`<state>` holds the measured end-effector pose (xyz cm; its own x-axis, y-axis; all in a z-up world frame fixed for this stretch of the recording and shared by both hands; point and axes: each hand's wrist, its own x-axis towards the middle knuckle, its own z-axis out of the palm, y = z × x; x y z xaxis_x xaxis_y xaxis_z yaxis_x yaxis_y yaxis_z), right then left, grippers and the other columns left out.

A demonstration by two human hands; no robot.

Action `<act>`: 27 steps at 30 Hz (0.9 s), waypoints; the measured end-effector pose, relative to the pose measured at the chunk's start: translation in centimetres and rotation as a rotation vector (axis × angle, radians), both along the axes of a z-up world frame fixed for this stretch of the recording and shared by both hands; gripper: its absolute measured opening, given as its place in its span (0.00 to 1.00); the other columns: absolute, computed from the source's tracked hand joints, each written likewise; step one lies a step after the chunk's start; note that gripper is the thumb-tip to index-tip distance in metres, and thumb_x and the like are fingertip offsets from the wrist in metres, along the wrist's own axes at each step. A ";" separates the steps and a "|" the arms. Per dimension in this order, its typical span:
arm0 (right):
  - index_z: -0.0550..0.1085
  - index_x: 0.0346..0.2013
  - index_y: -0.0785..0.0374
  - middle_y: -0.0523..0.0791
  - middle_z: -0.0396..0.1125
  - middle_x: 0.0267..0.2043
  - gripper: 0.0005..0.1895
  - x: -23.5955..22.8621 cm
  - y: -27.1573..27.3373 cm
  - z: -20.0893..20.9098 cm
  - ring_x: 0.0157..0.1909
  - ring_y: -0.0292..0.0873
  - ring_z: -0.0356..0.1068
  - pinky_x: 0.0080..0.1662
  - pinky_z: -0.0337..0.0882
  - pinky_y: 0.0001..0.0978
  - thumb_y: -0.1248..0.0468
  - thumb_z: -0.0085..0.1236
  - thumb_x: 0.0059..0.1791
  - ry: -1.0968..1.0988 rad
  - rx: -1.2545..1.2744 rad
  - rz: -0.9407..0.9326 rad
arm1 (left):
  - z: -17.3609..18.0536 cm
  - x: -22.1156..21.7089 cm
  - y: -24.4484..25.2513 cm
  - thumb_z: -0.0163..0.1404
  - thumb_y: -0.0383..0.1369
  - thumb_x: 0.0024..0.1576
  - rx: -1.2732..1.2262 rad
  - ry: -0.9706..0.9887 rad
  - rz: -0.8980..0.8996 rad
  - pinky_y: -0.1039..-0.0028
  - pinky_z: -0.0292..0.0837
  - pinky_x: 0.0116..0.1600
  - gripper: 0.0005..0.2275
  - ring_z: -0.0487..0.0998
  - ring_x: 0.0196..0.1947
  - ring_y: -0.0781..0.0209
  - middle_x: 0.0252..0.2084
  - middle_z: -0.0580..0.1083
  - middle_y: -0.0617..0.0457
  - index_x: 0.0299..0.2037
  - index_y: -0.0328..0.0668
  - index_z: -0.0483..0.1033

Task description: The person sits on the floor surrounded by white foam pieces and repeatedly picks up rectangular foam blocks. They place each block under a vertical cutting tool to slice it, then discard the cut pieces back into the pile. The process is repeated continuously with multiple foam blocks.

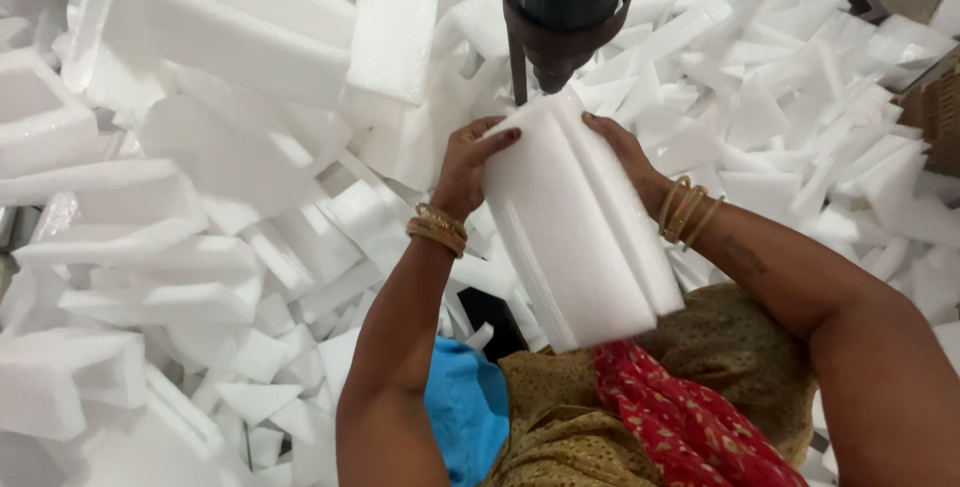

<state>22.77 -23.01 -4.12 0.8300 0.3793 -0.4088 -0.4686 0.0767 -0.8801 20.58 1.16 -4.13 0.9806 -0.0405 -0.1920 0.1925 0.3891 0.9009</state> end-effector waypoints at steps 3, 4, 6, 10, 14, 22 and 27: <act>0.68 0.60 0.60 0.45 0.70 0.47 0.30 2.8 1.1 -0.4 0.45 0.38 0.71 0.48 0.75 0.33 0.43 0.49 0.52 -0.028 0.041 0.016 | -0.2 2.4 1.1 0.64 0.30 0.49 0.016 -0.003 0.028 0.67 0.83 0.41 0.22 0.83 0.35 0.53 0.40 0.80 0.40 0.52 0.24 0.76; 0.69 0.59 0.61 0.44 0.70 0.47 0.28 4.0 1.5 -0.7 0.45 0.37 0.71 0.48 0.75 0.32 0.45 0.49 0.53 -0.079 0.071 0.030 | -0.1 3.1 1.6 0.64 0.30 0.48 0.034 0.007 0.037 0.67 0.83 0.41 0.22 0.83 0.34 0.53 0.40 0.81 0.40 0.51 0.25 0.76; 0.69 0.59 0.61 0.45 0.70 0.48 0.28 6.3 2.4 -1.3 0.45 0.38 0.71 0.48 0.75 0.32 0.45 0.48 0.53 -0.183 0.124 0.061 | 0.2 4.6 2.4 0.64 0.30 0.49 0.023 -0.005 0.062 0.68 0.83 0.42 0.22 0.83 0.35 0.54 0.40 0.80 0.41 0.51 0.25 0.77; 0.68 0.60 0.62 0.46 0.70 0.49 0.29 10.1 4.3 -1.7 0.46 0.39 0.71 0.49 0.75 0.34 0.44 0.47 0.54 -0.206 0.149 0.140 | 1.6 7.3 4.2 0.64 0.30 0.49 0.018 -0.050 0.100 0.68 0.83 0.44 0.22 0.82 0.37 0.55 0.42 0.80 0.41 0.52 0.24 0.76; 0.68 0.62 0.62 0.47 0.70 0.50 0.30 11.1 4.5 -1.6 0.47 0.40 0.71 0.50 0.74 0.35 0.44 0.46 0.54 -0.204 0.159 0.173 | 3.2 8.4 5.3 0.63 0.30 0.49 0.100 -0.013 0.120 0.71 0.84 0.44 0.22 0.84 0.36 0.55 0.41 0.80 0.41 0.53 0.26 0.75; 0.67 0.64 0.63 0.49 0.70 0.52 0.31 6.3 2.6 -4.0 0.48 0.42 0.71 0.51 0.74 0.37 0.44 0.44 0.55 -0.135 0.262 0.155 | 0.8 4.6 2.7 0.64 0.30 0.47 0.025 0.068 0.071 0.69 0.83 0.37 0.20 0.82 0.32 0.54 0.39 0.80 0.41 0.49 0.25 0.77; 0.67 0.66 0.64 0.53 0.69 0.53 0.36 1.3 0.2 -3.3 0.48 0.46 0.70 0.51 0.73 0.41 0.39 0.42 0.55 0.150 0.105 0.126 | 0.2 0.3 0.4 0.64 0.29 0.49 -0.032 0.082 0.034 0.69 0.82 0.38 0.18 0.82 0.31 0.55 0.37 0.80 0.42 0.46 0.24 0.78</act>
